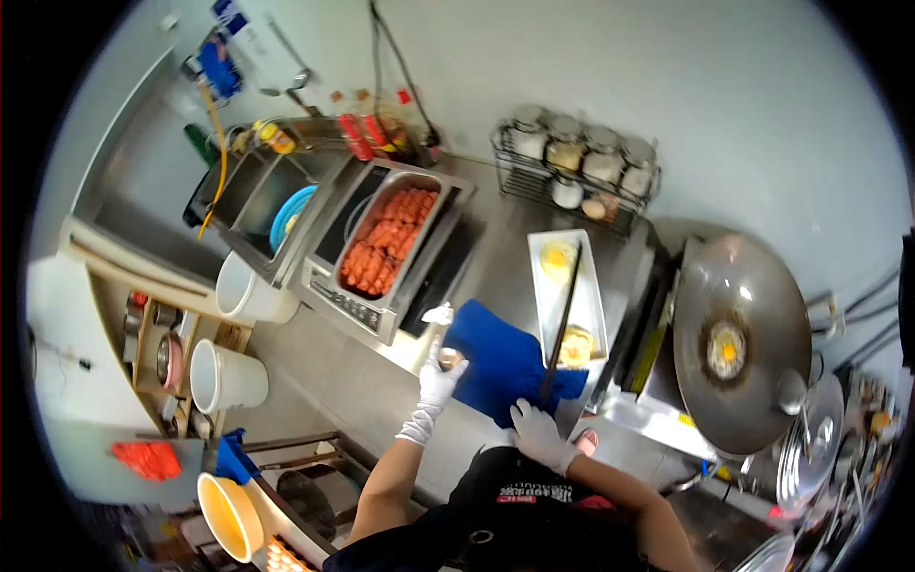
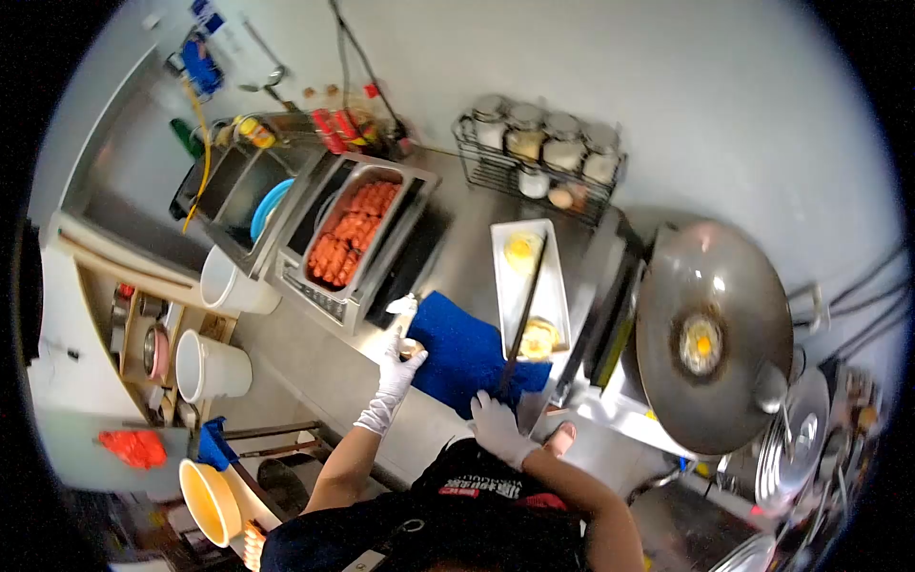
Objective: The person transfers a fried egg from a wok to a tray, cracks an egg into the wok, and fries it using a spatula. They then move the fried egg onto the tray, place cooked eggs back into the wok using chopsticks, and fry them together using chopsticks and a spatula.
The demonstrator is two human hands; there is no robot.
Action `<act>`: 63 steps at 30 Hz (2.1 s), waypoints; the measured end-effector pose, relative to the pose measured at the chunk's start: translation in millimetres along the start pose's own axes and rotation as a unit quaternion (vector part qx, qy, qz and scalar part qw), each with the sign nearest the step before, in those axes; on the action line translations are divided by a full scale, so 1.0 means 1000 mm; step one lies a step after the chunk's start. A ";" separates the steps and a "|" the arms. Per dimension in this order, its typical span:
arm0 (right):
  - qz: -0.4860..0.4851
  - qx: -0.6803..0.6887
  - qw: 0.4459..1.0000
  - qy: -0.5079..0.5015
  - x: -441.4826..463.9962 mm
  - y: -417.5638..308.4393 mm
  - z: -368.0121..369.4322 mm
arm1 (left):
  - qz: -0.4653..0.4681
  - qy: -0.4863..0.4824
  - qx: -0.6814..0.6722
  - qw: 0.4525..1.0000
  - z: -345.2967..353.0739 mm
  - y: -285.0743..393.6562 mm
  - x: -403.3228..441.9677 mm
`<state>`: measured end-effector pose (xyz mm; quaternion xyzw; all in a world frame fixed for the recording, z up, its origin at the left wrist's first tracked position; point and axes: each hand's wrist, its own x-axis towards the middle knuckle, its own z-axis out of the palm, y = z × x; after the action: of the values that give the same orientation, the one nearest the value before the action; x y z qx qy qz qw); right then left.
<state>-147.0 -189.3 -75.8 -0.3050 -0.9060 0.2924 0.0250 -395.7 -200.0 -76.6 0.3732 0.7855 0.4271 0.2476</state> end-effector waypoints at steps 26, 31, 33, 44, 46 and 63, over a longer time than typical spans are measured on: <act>0.231 0.666 0.636 -0.316 0.113 -0.099 0.027 | -0.074 0.164 -0.247 0.952 -0.132 -0.029 -0.173; 0.254 0.758 0.436 -0.413 0.164 -0.220 0.095 | 0.000 0.146 0.031 0.989 -0.227 -0.063 -0.138; 0.219 0.794 0.373 -0.427 0.189 -0.266 0.117 | 0.018 0.119 0.094 0.988 -0.269 -0.081 -0.131; 0.177 0.716 0.553 -0.388 0.372 -0.352 0.285 | -0.156 0.391 -0.205 0.884 -0.473 -0.215 -0.121; 0.406 0.757 0.386 -0.338 0.416 -0.360 0.307 | -0.196 0.443 -0.258 0.836 -0.496 -0.242 -0.131; -0.085 0.754 0.612 -0.224 1.094 -0.911 0.179 | -0.383 0.555 -0.415 0.611 -0.647 -0.345 0.027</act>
<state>-1565.9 -246.9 126.5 -0.0249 -0.3655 0.9281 0.0667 -999.3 -615.7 -41.6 -0.4131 0.5830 0.6988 0.0335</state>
